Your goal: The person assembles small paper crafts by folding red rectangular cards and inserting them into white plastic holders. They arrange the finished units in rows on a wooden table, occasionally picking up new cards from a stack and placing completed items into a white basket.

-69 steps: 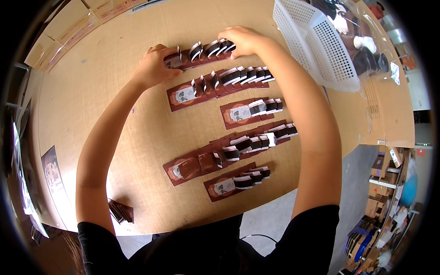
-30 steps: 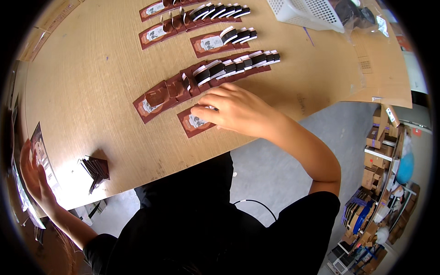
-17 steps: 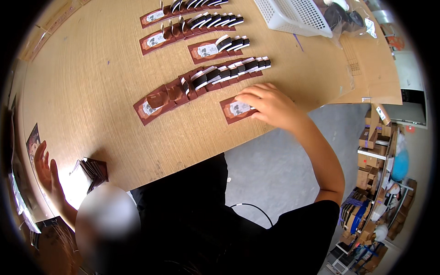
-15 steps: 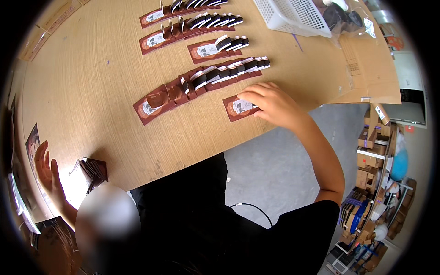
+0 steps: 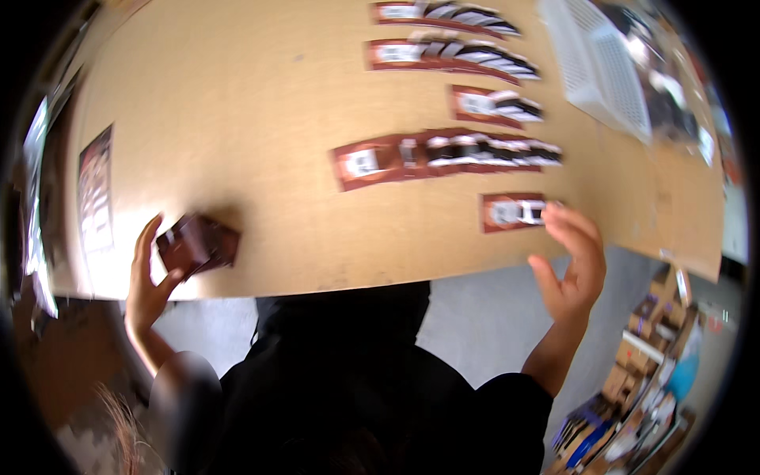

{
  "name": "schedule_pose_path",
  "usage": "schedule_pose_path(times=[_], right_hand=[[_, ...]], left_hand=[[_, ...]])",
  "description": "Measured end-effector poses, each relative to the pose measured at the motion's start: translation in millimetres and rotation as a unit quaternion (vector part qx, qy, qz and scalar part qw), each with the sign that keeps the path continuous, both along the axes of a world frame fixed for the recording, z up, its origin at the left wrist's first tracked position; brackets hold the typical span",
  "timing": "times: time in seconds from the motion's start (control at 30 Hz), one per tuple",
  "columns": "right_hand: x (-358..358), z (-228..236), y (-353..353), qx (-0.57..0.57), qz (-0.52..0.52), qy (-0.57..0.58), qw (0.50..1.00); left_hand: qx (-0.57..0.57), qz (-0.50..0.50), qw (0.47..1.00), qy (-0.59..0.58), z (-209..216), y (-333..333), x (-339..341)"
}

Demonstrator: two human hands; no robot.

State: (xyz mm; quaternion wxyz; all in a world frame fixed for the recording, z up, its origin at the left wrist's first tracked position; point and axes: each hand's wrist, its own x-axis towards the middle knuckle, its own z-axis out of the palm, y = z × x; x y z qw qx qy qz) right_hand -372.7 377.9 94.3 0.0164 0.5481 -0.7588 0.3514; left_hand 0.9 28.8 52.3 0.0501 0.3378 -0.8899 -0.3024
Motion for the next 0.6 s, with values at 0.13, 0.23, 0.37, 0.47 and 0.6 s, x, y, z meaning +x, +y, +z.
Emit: schedule_pose_path(times=[0.13, 0.23, 0.37, 0.47, 0.6], right_hand=[[42.8, -50.6, -59.3, -0.019, 0.101, -0.135, 0.986], [78.4, -61.4, -107.0, 0.025, 0.188, -0.118, 0.975], [113.6, -73.4, -150.3, 0.011, 0.264, -0.140, 0.954], [131.7, -73.2, -173.8, 0.017, 0.287, -0.156, 0.945], [151.9, -70.6, -204.7, -0.018, 0.285, -0.138, 0.948]], left_hand=[[-0.023, 0.001, 1.000, 0.001, -5.8, 6.4, 10.4], [-0.086, 0.017, 0.996, -0.028, -6.8, 18.9, 8.0], [-0.057, 0.073, 0.996, -0.011, -17.8, 21.9, 9.9], [-0.087, 0.052, 0.995, -0.006, -10.7, 20.7, 10.1], [-0.072, 0.057, 0.994, 0.061, -13.2, 15.1, 12.1]])
